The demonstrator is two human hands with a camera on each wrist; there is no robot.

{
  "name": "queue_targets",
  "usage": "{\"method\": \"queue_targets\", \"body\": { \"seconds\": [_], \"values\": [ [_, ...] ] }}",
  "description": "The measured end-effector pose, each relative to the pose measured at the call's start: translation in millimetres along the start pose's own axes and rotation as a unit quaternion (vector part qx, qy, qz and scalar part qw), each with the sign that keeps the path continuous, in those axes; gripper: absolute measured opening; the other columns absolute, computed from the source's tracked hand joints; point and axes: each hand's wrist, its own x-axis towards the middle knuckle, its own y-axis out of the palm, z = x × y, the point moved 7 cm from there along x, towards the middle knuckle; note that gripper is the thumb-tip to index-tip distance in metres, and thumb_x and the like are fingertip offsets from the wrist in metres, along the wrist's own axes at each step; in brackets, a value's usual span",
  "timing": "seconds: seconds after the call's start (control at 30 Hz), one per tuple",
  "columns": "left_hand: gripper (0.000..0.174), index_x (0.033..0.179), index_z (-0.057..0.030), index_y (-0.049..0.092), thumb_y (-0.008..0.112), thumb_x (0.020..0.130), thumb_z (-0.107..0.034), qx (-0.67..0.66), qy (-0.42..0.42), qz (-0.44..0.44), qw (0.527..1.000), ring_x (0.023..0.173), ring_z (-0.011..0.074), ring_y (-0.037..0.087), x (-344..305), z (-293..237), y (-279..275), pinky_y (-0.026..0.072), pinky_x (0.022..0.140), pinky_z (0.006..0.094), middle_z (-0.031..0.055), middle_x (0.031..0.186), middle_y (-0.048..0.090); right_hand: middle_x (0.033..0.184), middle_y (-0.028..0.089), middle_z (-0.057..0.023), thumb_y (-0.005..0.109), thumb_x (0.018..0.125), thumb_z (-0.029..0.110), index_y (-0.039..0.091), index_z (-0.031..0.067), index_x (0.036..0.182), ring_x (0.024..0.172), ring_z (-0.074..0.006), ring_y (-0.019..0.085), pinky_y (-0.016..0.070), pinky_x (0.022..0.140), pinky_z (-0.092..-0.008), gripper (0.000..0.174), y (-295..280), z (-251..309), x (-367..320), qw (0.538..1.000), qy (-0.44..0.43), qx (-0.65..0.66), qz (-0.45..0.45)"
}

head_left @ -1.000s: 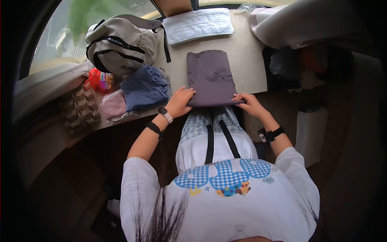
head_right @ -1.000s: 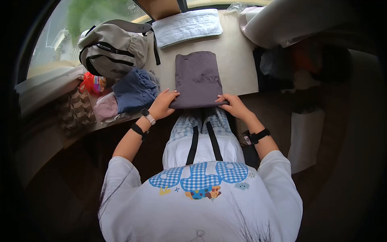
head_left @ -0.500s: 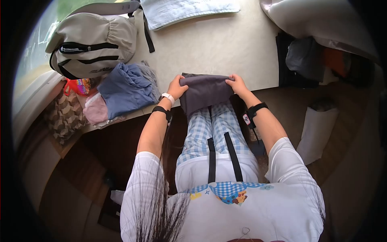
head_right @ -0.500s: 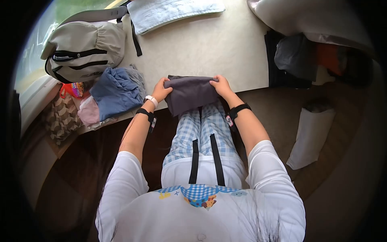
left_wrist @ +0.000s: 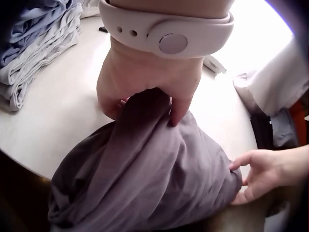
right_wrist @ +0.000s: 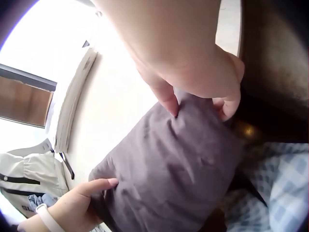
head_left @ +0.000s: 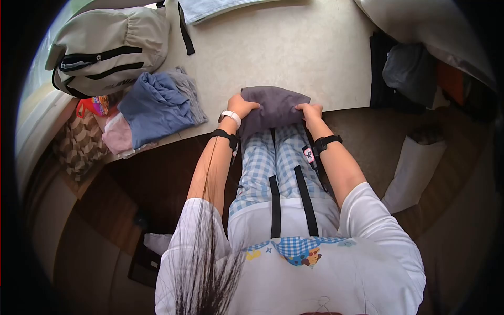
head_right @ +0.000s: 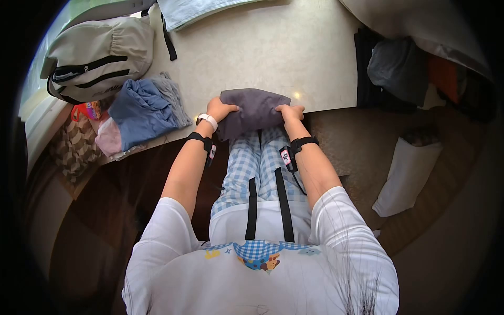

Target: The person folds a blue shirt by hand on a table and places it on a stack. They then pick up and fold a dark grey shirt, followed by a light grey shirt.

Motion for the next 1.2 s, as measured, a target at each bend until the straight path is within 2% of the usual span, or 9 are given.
{"method": "queue_targets", "body": {
  "seconds": [0.07, 0.33, 0.43, 0.53, 0.63, 0.87, 1.0, 1.1, 1.2],
  "values": [
    [0.043, 0.092, 0.0036, 0.061, 0.075, 0.057, -0.016, -0.050, -0.016, 0.123, 0.991, 0.084, 0.0242, 0.059, 13, 19, 25, 0.0457, 0.078, 0.0309, 0.0139, 0.089, 0.063, 0.086, 0.057, -0.0121, 0.068, 0.056, 0.003, 0.054, -0.0037, 0.088, 0.084, -0.0243, 0.055, 0.0432, 0.074, -0.0343, 0.035, 7, 4, 0, 0.995, -0.054, -0.020, 0.079],
    [0.042, 0.099, 0.0007, 0.059, 0.070, 0.059, -0.005, -0.230, 0.131, 0.249, 0.932, 0.084, 0.0152, 0.056, -71, 12, 4, 0.0433, 0.079, 0.0270, 0.0069, 0.092, 0.063, 0.075, 0.061, -0.0061, 0.063, 0.060, -0.001, 0.058, -0.0049, 0.084, 0.067, -0.0140, 0.056, 0.0442, 0.062, -0.0258, 0.025, -19, 26, -92, 0.914, -0.251, -0.061, 0.313],
    [0.046, 0.102, 0.0002, 0.055, 0.071, 0.060, -0.007, -0.212, 0.170, 0.251, 0.929, 0.084, 0.0126, 0.055, -128, 19, -37, 0.0432, 0.078, 0.0257, 0.0048, 0.092, 0.061, 0.073, 0.058, -0.0052, 0.062, 0.059, 0.002, 0.057, 0.0023, 0.080, 0.072, -0.0157, 0.056, 0.0445, 0.065, -0.0289, 0.022, -40, 32, -147, 0.827, -0.391, -0.169, 0.368],
    [0.044, 0.103, 0.0007, 0.054, 0.070, 0.062, -0.007, -0.190, 0.234, 0.193, 0.934, 0.085, 0.0117, 0.054, -189, 15, -87, 0.0426, 0.079, 0.0251, 0.0051, 0.094, 0.061, 0.075, 0.054, -0.0079, 0.061, 0.057, 0.002, 0.053, 0.0033, 0.075, 0.080, -0.0228, 0.055, 0.0426, 0.074, -0.0321, 0.020, -56, 51, -234, 0.676, -0.622, -0.176, 0.354],
    [0.042, 0.102, 0.0010, 0.055, 0.069, 0.063, -0.006, -0.266, 0.270, 0.111, 0.919, 0.088, 0.0117, 0.054, -241, 20, -137, 0.0420, 0.080, 0.0254, 0.0064, 0.098, 0.060, 0.080, 0.052, -0.0097, 0.060, 0.055, 0.000, 0.050, 0.0035, 0.078, 0.083, -0.0274, 0.051, 0.0406, 0.075, -0.0343, 0.025, -53, 57, -299, 0.611, -0.640, -0.163, 0.436],
    [0.054, 0.106, -0.0008, 0.050, 0.075, 0.059, -0.005, -0.337, 0.263, 0.049, 0.903, 0.091, 0.0120, 0.052, -274, 114, -233, 0.0411, 0.081, 0.0262, 0.0045, 0.098, 0.056, 0.081, 0.052, -0.0101, 0.058, 0.057, -0.004, 0.050, 0.0013, 0.082, 0.074, -0.0228, 0.052, 0.0416, 0.066, -0.0290, 0.026, 10, 84, -403, 0.593, -0.630, -0.112, 0.488],
    [0.069, 0.119, 0.0004, 0.042, 0.076, 0.061, -0.011, -0.520, 0.216, 0.045, 0.825, 0.101, 0.0153, 0.050, -234, 185, -282, 0.0377, 0.089, 0.0295, 0.0073, 0.109, 0.053, 0.090, 0.055, -0.0027, 0.060, 0.075, 0.005, 0.050, 0.0037, 0.093, 0.083, -0.0094, 0.051, 0.0411, 0.075, -0.0245, 0.021, 99, 95, -418, 0.751, -0.399, -0.065, 0.522],
    [0.068, 0.122, 0.0011, 0.040, 0.073, 0.065, -0.016, -0.593, 0.231, 0.135, 0.759, 0.106, 0.0169, 0.047, -179, 207, -314, 0.0339, 0.094, 0.0310, 0.0084, 0.116, 0.050, 0.103, 0.056, -0.0078, 0.059, 0.078, 0.007, 0.047, -0.0011, 0.109, 0.094, -0.0137, 0.054, 0.0434, 0.082, -0.0265, 0.035, 186, 112, -426, 0.796, -0.258, 0.034, 0.546],
    [0.060, 0.123, 0.0000, 0.039, 0.066, 0.069, -0.006, -0.559, 0.197, 0.148, 0.792, 0.109, 0.0172, 0.046, -129, 218, -325, 0.0345, 0.094, 0.0307, 0.0079, 0.117, 0.049, 0.099, 0.056, -0.0061, 0.057, 0.077, 0.006, 0.048, 0.0003, 0.106, 0.090, -0.0116, 0.053, 0.0437, 0.079, -0.0253, 0.030, 242, 131, -427, 0.805, -0.265, 0.018, 0.530]
  ]
}}
